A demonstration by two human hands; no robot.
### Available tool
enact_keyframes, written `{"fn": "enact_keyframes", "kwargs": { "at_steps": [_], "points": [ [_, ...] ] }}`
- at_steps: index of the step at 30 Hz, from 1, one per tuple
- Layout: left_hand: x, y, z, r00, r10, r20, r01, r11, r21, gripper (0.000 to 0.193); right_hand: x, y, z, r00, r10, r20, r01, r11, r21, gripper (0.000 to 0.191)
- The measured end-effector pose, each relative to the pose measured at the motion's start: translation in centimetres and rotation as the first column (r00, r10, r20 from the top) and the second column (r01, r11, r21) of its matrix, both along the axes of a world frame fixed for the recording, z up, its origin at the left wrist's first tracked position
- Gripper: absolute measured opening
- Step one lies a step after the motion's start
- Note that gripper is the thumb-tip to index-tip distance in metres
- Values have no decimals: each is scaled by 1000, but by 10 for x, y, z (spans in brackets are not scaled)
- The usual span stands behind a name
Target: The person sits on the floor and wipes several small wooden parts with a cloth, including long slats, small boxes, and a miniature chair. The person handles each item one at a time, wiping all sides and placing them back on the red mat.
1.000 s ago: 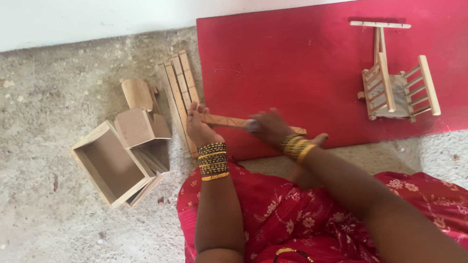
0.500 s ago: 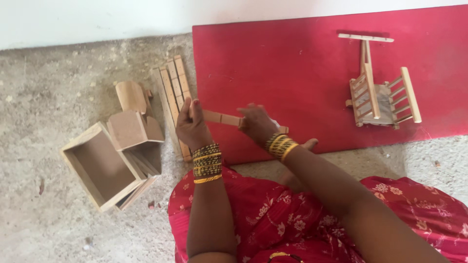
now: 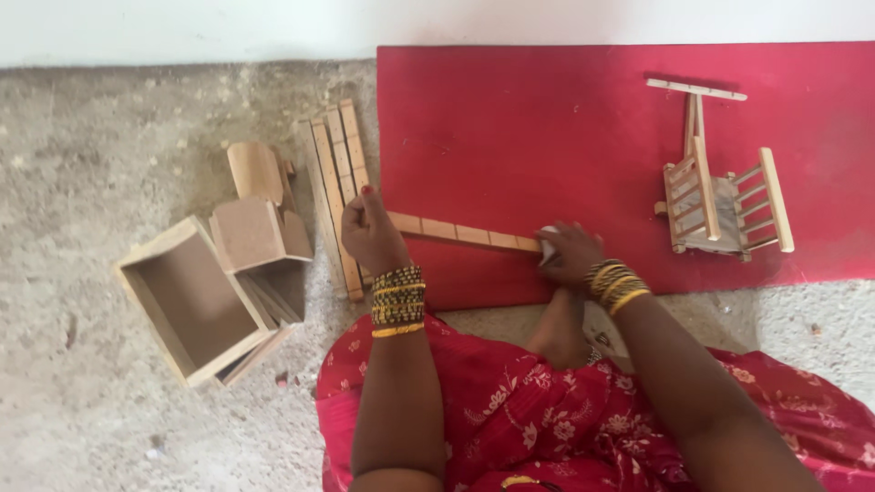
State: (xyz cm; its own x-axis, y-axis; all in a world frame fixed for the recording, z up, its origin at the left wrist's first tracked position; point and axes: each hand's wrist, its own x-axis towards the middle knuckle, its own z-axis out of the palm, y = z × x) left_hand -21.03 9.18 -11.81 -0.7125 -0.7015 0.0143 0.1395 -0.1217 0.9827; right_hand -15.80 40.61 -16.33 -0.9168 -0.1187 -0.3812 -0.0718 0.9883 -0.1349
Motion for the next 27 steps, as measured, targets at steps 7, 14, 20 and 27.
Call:
{"fn": "enact_keyframes", "kwargs": {
  "at_steps": [7, 14, 20, 27],
  "points": [
    [2, 6, 2, 970, -145, -197, 210, 907, 365, 38, -8, 25, -10, 910, -413, -34, 309, 731, -608, 37],
    [6, 10, -2, 920, -228, -319, 305, 927, 216, 43, -19, -150, 34, 982, -120, -147, -49, 584, -810, 42],
    [11, 4, -8, 881, -327, -341, 422, 869, 259, 43, -24, -189, 70, 792, -1, -610, -443, 688, -575, 50],
    [4, 6, -6, 912, -312, -267, 370, 906, 207, 53, -15, -70, 20, 987, -116, -110, 34, 824, -565, 21]
  ]
}}
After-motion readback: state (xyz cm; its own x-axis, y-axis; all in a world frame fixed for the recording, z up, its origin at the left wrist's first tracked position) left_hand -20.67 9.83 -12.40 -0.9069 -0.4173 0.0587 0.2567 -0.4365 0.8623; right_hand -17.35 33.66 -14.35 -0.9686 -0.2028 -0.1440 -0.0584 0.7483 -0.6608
